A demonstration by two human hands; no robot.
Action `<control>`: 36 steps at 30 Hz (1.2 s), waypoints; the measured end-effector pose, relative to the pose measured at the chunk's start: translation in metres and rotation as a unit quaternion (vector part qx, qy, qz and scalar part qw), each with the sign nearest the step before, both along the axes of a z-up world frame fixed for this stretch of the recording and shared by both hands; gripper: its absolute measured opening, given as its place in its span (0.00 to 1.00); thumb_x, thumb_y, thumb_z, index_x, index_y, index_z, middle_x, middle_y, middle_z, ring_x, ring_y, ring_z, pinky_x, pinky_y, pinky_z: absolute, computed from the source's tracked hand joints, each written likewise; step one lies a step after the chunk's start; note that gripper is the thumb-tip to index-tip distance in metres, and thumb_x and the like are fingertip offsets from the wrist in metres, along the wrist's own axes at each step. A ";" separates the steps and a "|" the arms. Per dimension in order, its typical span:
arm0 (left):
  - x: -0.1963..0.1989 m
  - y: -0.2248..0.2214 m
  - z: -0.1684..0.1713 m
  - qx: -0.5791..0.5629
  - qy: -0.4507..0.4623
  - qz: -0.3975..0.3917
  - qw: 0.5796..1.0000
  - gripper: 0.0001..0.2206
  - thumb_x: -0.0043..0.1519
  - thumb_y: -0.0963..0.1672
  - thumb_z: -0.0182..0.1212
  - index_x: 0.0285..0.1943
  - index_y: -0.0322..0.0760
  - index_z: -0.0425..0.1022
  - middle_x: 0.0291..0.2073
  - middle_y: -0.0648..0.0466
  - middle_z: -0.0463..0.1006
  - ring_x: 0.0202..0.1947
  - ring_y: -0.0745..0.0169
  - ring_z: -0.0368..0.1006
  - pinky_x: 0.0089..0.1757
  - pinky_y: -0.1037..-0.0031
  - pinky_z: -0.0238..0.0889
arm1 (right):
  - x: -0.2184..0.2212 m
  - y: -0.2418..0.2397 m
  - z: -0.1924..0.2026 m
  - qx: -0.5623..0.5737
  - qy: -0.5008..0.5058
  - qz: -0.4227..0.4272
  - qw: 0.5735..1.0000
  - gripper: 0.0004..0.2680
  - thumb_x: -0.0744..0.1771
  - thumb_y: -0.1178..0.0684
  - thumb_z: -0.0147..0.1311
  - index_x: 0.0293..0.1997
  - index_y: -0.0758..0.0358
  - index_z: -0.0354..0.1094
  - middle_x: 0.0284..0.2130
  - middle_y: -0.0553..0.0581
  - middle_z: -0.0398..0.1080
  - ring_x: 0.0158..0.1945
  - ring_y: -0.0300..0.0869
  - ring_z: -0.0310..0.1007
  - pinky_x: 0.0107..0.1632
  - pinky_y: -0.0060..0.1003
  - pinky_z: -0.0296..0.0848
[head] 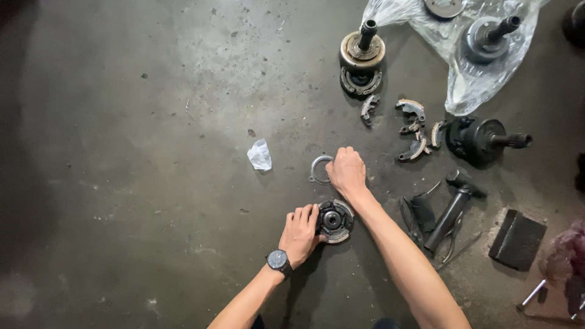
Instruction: Assembling and inspecting mechanical components on a workshop floor.
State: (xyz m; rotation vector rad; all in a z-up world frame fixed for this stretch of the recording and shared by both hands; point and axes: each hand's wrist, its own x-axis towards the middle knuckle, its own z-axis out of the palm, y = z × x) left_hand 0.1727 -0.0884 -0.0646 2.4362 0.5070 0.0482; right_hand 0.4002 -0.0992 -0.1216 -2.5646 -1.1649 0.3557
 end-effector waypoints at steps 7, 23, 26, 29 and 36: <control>-0.001 0.003 0.004 -0.006 0.002 -0.002 1.000 0.41 0.48 0.48 0.75 0.68 0.20 0.61 0.58 0.40 0.68 0.56 0.43 0.64 0.52 0.57 0.58 | 0.010 -0.006 0.022 0.000 0.086 -0.038 0.996 0.10 0.59 0.55 0.63 0.37 0.72 0.72 0.34 0.70 0.75 0.38 0.60 0.77 0.42 0.50 0.76; -0.038 -0.045 -0.076 -0.619 -0.136 0.275 0.723 0.16 0.66 0.43 0.58 0.60 0.26 0.76 0.44 0.46 0.83 0.39 0.65 0.80 0.39 0.73 0.77 | -0.090 -0.205 0.026 0.202 0.544 -0.229 0.782 0.10 0.64 0.60 0.62 0.49 0.73 0.73 0.32 0.57 0.78 0.32 0.36 0.75 0.35 0.29 0.74; -0.042 -0.052 -0.081 -0.529 -0.127 0.274 0.793 0.15 0.65 0.42 0.62 0.58 0.24 0.80 0.43 0.46 0.85 0.40 0.66 0.80 0.41 0.75 0.76 | -0.109 -0.220 0.008 0.193 0.607 -0.269 0.722 0.09 0.64 0.61 0.61 0.48 0.74 0.73 0.33 0.58 0.78 0.32 0.38 0.76 0.36 0.30 0.76; -0.034 -0.041 -0.053 -0.462 -0.126 0.281 0.832 0.15 0.64 0.42 0.63 0.57 0.27 0.81 0.44 0.48 0.86 0.40 0.68 0.81 0.40 0.76 0.75 | -0.115 -0.226 -0.010 0.194 0.657 -0.305 0.662 0.08 0.65 0.61 0.59 0.47 0.73 0.72 0.34 0.58 0.77 0.34 0.40 0.77 0.37 0.32 0.76; -0.027 -0.041 -0.060 -0.514 -0.017 0.328 0.792 0.13 0.61 0.43 0.64 0.51 0.28 0.80 0.37 0.47 0.84 0.32 0.61 0.81 0.29 0.69 0.78 | -0.104 -0.200 -0.026 0.287 0.648 -0.378 0.596 0.06 0.66 0.62 0.58 0.45 0.72 0.68 0.37 0.60 0.76 0.37 0.44 0.79 0.43 0.37 0.80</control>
